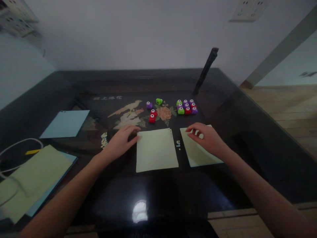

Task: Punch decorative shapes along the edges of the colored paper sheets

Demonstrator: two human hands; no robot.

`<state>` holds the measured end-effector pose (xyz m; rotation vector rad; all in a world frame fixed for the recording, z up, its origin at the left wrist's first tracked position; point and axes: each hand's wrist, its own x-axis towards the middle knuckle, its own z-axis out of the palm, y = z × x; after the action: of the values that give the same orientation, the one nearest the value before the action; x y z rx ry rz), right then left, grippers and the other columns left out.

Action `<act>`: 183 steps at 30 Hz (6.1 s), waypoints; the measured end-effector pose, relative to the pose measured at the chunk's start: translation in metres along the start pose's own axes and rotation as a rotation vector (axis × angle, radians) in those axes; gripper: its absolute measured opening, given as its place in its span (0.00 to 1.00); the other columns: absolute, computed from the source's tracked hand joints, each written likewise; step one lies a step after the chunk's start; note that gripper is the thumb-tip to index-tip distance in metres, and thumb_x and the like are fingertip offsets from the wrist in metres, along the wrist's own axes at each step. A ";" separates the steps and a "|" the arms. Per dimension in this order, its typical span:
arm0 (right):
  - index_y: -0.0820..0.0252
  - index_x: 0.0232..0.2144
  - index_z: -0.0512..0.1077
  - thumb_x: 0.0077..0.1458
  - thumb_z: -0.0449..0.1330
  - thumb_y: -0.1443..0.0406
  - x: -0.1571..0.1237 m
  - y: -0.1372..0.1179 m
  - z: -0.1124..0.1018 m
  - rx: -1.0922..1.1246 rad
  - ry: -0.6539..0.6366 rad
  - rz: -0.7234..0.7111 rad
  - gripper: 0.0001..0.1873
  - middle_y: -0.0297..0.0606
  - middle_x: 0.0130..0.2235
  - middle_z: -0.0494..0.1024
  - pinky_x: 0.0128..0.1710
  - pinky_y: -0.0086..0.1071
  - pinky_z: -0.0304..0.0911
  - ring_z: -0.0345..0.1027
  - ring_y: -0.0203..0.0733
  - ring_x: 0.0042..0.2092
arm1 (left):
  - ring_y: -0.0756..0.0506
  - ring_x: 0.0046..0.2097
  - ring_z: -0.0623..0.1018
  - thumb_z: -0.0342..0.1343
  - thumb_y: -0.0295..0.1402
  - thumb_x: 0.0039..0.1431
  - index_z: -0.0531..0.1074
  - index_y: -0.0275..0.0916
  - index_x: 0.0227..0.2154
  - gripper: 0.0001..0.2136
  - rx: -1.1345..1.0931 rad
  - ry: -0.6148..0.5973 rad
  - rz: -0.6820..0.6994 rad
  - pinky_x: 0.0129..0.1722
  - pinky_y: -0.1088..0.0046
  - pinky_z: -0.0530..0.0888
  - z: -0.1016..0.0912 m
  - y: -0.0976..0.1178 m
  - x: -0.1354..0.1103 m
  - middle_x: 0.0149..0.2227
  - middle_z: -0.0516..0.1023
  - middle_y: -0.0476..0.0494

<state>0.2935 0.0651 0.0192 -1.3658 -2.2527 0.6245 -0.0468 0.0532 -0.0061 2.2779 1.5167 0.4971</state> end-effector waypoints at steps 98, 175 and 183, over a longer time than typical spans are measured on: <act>0.68 0.34 0.76 0.54 0.55 0.46 0.133 -0.065 0.089 -0.449 -0.060 0.144 0.28 0.59 0.38 0.77 0.38 0.42 0.64 0.72 0.57 0.42 | 0.46 0.30 0.77 0.60 0.38 0.52 0.75 0.33 0.37 0.14 -0.881 -0.295 -0.309 0.29 0.74 0.69 0.000 0.003 0.000 0.28 0.80 0.46; 0.59 0.36 0.74 0.50 0.63 0.56 -0.025 -0.026 0.018 0.968 -0.201 0.473 0.15 0.31 0.26 0.68 0.22 0.26 0.52 0.56 0.30 0.24 | 0.49 0.24 0.71 0.58 0.41 0.52 0.69 0.38 0.22 0.12 -0.792 -0.119 -0.431 0.23 0.75 0.67 0.022 0.039 -0.029 0.20 0.71 0.51; 0.58 0.36 0.73 0.48 0.64 0.57 -0.026 -0.028 0.027 0.945 -0.181 0.490 0.14 0.33 0.30 0.72 0.28 0.28 0.57 0.60 0.33 0.28 | 0.49 0.25 0.72 0.58 0.40 0.52 0.71 0.38 0.24 0.10 -0.854 -0.158 -0.435 0.24 0.76 0.68 0.020 0.041 -0.027 0.21 0.72 0.52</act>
<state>0.2694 0.0259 0.0100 -1.3268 -1.3357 1.7441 -0.0137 0.0110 -0.0067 1.2695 1.3098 0.6512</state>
